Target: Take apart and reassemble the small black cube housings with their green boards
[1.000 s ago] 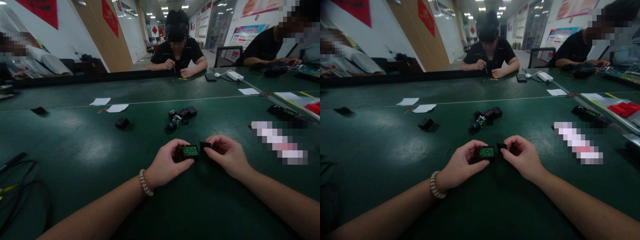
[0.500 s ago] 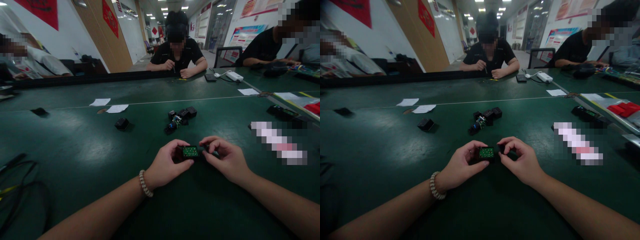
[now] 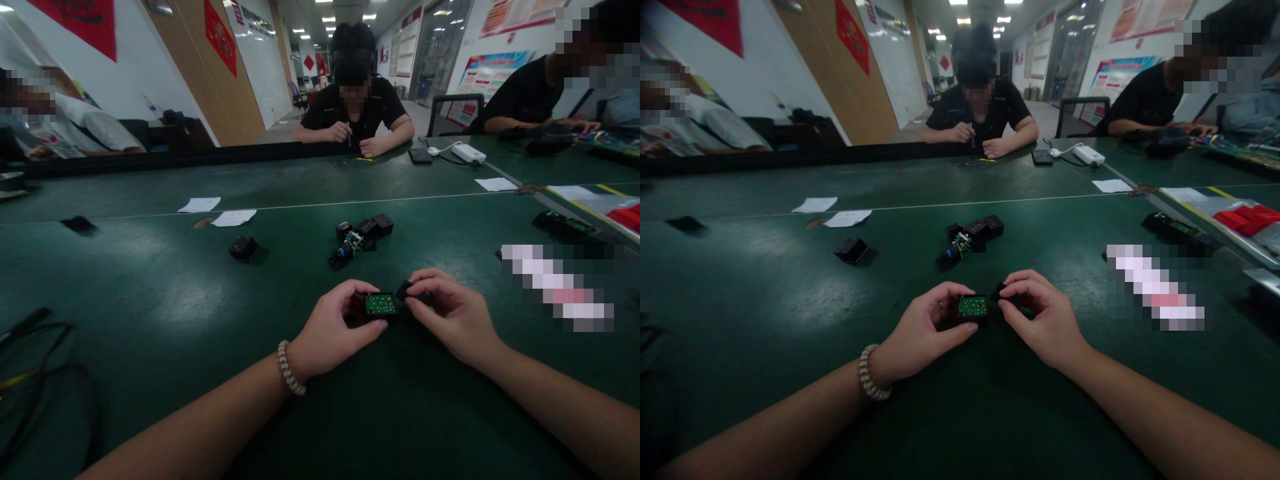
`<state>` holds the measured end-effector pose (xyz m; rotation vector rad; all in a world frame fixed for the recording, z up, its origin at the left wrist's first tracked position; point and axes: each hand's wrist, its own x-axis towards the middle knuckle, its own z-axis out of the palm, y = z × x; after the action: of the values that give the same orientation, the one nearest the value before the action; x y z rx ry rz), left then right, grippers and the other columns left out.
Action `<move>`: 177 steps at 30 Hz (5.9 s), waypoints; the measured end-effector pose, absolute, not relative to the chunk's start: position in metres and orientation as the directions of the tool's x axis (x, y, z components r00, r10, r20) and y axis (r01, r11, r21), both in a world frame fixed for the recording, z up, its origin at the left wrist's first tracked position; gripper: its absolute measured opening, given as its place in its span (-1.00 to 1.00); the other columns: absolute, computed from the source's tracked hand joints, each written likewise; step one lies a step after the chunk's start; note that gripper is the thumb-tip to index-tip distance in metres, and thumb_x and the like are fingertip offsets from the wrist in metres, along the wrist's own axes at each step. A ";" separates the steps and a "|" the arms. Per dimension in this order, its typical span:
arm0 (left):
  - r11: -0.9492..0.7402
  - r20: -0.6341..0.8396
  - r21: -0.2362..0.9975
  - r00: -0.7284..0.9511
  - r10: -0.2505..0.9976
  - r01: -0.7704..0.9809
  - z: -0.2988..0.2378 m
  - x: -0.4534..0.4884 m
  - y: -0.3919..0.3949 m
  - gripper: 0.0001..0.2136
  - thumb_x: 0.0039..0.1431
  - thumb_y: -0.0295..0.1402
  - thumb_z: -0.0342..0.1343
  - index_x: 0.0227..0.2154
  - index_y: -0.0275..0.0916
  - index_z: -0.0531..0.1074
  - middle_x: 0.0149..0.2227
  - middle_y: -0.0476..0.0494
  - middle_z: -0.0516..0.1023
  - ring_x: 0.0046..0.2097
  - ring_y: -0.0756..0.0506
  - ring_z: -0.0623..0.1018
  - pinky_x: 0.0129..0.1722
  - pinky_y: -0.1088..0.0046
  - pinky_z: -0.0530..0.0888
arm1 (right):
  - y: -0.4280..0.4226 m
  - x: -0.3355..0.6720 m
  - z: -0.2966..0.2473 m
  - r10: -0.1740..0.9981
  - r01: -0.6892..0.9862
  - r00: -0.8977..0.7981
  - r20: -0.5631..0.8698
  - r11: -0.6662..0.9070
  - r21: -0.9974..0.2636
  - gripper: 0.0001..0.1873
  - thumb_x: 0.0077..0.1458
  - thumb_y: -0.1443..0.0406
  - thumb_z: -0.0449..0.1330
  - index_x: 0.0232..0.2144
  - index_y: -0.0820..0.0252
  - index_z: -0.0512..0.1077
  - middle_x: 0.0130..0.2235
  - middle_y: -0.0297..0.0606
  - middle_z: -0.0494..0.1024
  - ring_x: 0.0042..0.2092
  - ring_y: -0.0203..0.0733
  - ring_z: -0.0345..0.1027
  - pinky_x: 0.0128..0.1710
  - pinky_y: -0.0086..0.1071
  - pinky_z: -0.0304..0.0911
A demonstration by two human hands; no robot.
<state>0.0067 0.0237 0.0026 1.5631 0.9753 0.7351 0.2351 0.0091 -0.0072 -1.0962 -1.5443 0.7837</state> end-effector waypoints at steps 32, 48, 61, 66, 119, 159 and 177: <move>-0.059 -0.041 0.979 0.471 0.881 0.195 0.004 0.007 0.023 -0.59 0.11 -0.35 0.38 0.01 -0.22 0.44 -0.02 -0.22 0.61 -0.06 -0.20 0.62 -0.04 0.15 0.58 | 0.014 0.238 -0.010 0.993 0.021 0.018 0.121 0.120 -0.993 -0.58 -0.02 0.26 0.45 -0.07 0.11 0.54 -0.25 -0.18 0.72 -0.20 -0.02 0.67 -0.14 -0.15 0.61; -0.073 -0.032 0.978 0.483 0.875 0.196 0.001 0.006 0.025 -0.58 0.12 -0.33 0.38 0.02 -0.21 0.44 -0.03 -0.21 0.62 -0.07 -0.21 0.62 -0.05 0.12 0.59 | 0.014 0.238 -0.005 0.995 0.056 0.002 0.100 0.099 -0.993 -0.58 -0.03 0.29 0.44 -0.07 0.16 0.56 -0.23 -0.16 0.74 -0.20 -0.04 0.67 -0.13 -0.14 0.62; -0.088 -0.028 0.972 0.479 0.877 0.217 0.002 0.006 0.024 -0.58 0.12 -0.33 0.38 0.02 -0.22 0.44 -0.05 -0.21 0.61 -0.08 -0.20 0.62 -0.07 0.15 0.59 | 0.015 0.238 -0.007 0.997 -0.063 -0.002 0.081 0.080 -0.995 -0.69 0.04 0.08 0.48 -0.33 0.21 0.61 -0.39 -0.19 0.71 -0.42 -0.18 0.63 -0.38 -0.34 0.59; -0.093 -0.029 0.967 0.469 0.883 0.235 0.003 0.006 0.025 -0.58 0.11 -0.33 0.37 0.02 -0.21 0.45 -0.04 -0.21 0.61 -0.08 -0.20 0.62 -0.08 0.14 0.59 | 0.014 0.234 -0.005 0.999 -0.075 -0.027 0.029 0.027 -0.997 -0.63 0.04 0.04 0.46 -0.43 0.23 0.56 -0.48 -0.22 0.67 -0.52 -0.22 0.58 -0.53 -0.42 0.53; -0.089 -0.031 0.971 0.486 0.873 0.222 0.001 0.005 0.024 -0.58 0.13 -0.32 0.36 0.03 -0.20 0.43 -0.02 -0.22 0.61 -0.06 -0.20 0.62 -0.05 0.13 0.59 | 0.015 0.238 -0.008 0.995 -0.004 -0.014 0.099 0.099 -0.995 -0.68 0.04 0.28 0.35 -0.11 0.08 0.49 -0.27 -0.25 0.64 -0.27 -0.07 0.64 -0.18 -0.12 0.62; -0.103 -0.023 0.968 0.487 0.873 0.231 -0.002 0.005 0.026 -0.57 0.11 -0.31 0.38 0.03 -0.21 0.44 -0.04 -0.22 0.61 -0.08 -0.21 0.62 -0.07 0.12 0.59 | 0.011 0.234 -0.012 0.992 0.127 -0.061 0.115 0.122 -0.984 -0.75 0.14 0.22 0.30 -0.14 0.14 0.42 -0.25 -0.17 0.66 -0.37 -0.17 0.53 -0.41 -0.31 0.46; -0.100 -0.008 0.976 0.498 0.867 0.191 -0.002 0.005 0.025 -0.58 0.13 -0.34 0.37 0.04 -0.23 0.43 -0.02 -0.22 0.61 -0.05 -0.20 0.62 -0.02 0.11 0.59 | 0.012 0.238 -0.013 0.950 0.222 -0.052 0.307 0.311 -0.924 -0.91 0.08 0.32 0.35 -0.30 0.11 0.65 -0.12 -0.12 0.68 -0.09 -0.02 0.61 -0.17 -0.19 0.58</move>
<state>0.0047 0.0245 -0.0018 1.5982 0.9328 0.7381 0.2376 0.0120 -0.0127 -1.1200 -1.5193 0.8644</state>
